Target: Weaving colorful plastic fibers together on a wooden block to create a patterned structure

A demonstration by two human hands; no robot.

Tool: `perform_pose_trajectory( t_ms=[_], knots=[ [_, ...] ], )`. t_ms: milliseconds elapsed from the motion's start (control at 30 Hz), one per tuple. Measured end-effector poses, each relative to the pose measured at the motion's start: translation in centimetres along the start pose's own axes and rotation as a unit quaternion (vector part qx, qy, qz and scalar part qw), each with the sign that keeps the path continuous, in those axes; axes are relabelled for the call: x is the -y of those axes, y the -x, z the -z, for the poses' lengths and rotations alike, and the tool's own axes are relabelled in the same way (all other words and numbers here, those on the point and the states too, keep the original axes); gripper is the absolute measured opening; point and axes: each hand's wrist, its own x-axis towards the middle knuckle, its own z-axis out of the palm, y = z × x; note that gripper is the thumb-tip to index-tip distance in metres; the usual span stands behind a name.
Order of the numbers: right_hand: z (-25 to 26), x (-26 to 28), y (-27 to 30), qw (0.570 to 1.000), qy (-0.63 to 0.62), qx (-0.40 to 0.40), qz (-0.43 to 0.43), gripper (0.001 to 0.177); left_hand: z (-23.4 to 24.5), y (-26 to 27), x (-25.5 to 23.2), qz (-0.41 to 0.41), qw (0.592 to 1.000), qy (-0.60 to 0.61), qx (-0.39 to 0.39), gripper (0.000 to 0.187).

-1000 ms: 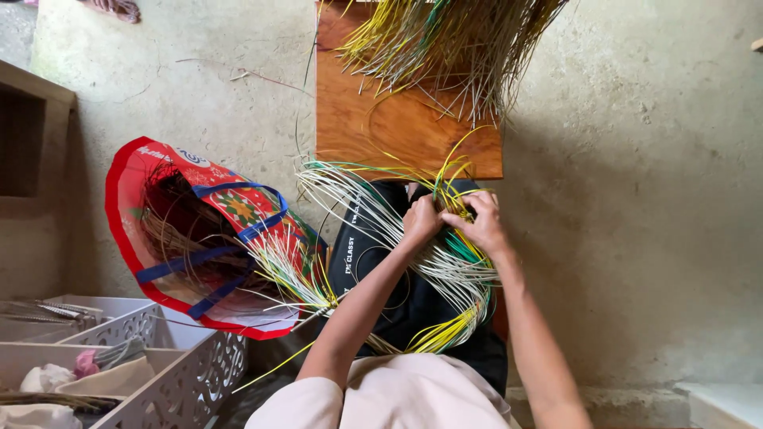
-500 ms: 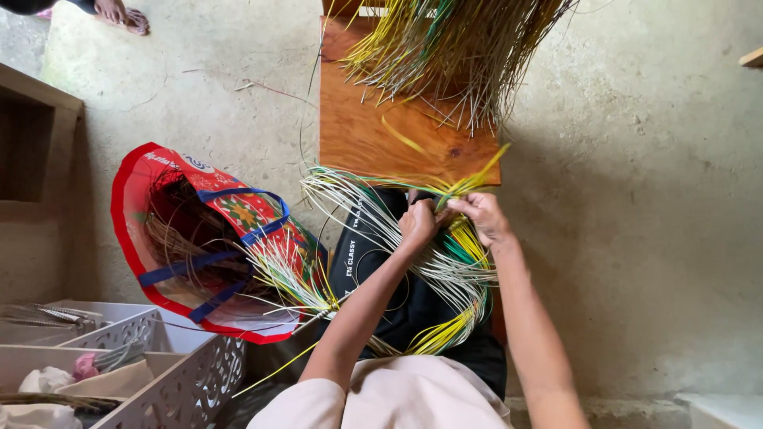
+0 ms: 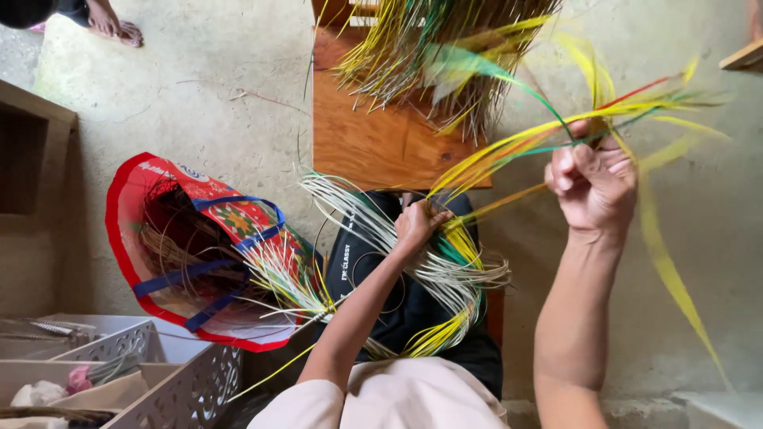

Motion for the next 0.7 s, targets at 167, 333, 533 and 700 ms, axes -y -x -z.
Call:
perform_pose_trajectory(
  t_ms=[167,333,533,700],
  knots=[
    [-0.4,-0.8,0.0,0.997,0.076,0.012,0.017,0.023,4.5,1.0,-6.1,-0.193,0.965,0.128,-0.119,0.061],
    [-1.6,-2.1,2.2,0.997,0.061,0.052,0.006,0.032,6.9,-0.1,-13.0,-0.359,0.879,0.307,-0.06,0.094],
    [0.3,-2.2,6.4,0.986,0.164,-0.003,0.027,0.049,8.6,-1.1,-15.2,-0.267,0.846,0.452,-0.094,0.023],
    [10.9,-5.3,13.5,0.963,0.129,-0.234,0.04,0.035,14.4,-8.2,-8.5,0.023,0.731,0.674,-0.105,0.021]
  ],
)
